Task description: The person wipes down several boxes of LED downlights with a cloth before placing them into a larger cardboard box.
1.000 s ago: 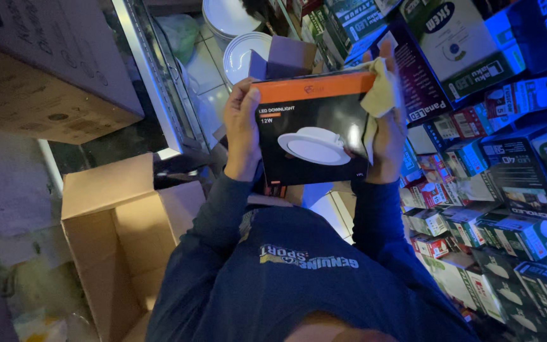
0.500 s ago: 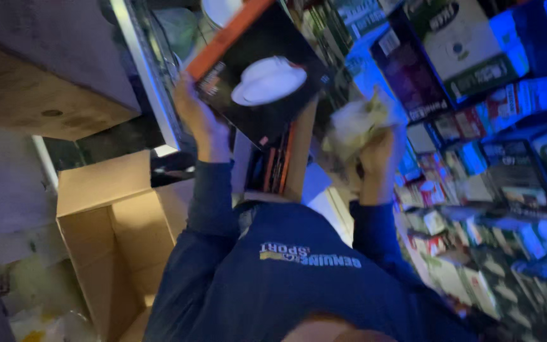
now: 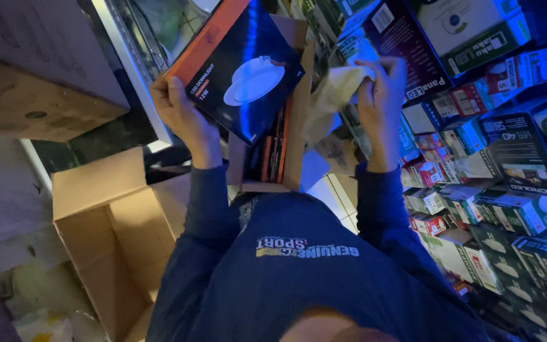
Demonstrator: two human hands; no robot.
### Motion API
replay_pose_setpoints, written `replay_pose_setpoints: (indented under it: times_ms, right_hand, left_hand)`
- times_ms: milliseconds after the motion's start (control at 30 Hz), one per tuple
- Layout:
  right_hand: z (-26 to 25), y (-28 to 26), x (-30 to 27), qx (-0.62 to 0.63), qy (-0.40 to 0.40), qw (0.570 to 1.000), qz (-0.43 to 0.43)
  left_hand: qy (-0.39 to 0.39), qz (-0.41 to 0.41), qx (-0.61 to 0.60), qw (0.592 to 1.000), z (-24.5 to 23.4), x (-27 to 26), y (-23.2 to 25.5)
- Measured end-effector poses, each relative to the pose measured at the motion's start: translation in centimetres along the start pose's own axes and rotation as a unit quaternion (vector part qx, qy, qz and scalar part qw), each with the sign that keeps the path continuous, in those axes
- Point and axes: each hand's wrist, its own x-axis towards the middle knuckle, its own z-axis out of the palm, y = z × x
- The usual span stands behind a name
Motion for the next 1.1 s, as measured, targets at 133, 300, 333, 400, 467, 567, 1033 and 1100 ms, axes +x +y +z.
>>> replay_pose_setpoints:
  times_ms: [133,300,333,400,467,567,1033,1100]
  right_hand:
    - [-0.7,-0.7,1.4,0.087,-0.132,0.987,0.040]
    - [-1.5,0.7,3.4,0.063,-0.113,0.992,0.003]
    - [-1.7,1.3,3.4,0.049,-0.135,0.989,0.036]
    - [-2.2,2.8,3.6,0.022,-0.178,0.979,0.098]
    - [-2.4,4.3,3.4,0.141,-0.197,0.958,0.151]
    - [-2.5,6.0,1.6,0.289,-0.137,0.915,0.246]
    - [-0.4,1.5,1.6,0.606,0.021,0.757,0.244]
    - [-1.4,0.0,2.0,0.590,0.004,0.781,0.203]
  left_hand:
    - [-0.012,0.044,0.030,0.998,-0.2,-0.5,0.0]
    - [-0.031,0.031,0.027,0.999,-0.3,-1.0,-0.1]
    - [-0.031,0.024,0.025,0.999,-0.3,-1.2,-0.1]
    - [-0.031,0.012,0.018,0.999,-0.3,-1.5,-0.1]
    - [-0.033,0.027,0.055,0.998,-0.3,-1.4,-0.2]
    - [-0.042,0.029,0.046,0.998,-0.6,-1.5,-0.4]
    - [-0.016,0.035,0.137,0.990,-1.3,-0.9,-0.1]
    - [-0.012,0.003,0.115,0.993,-0.9,-1.5,-0.9]
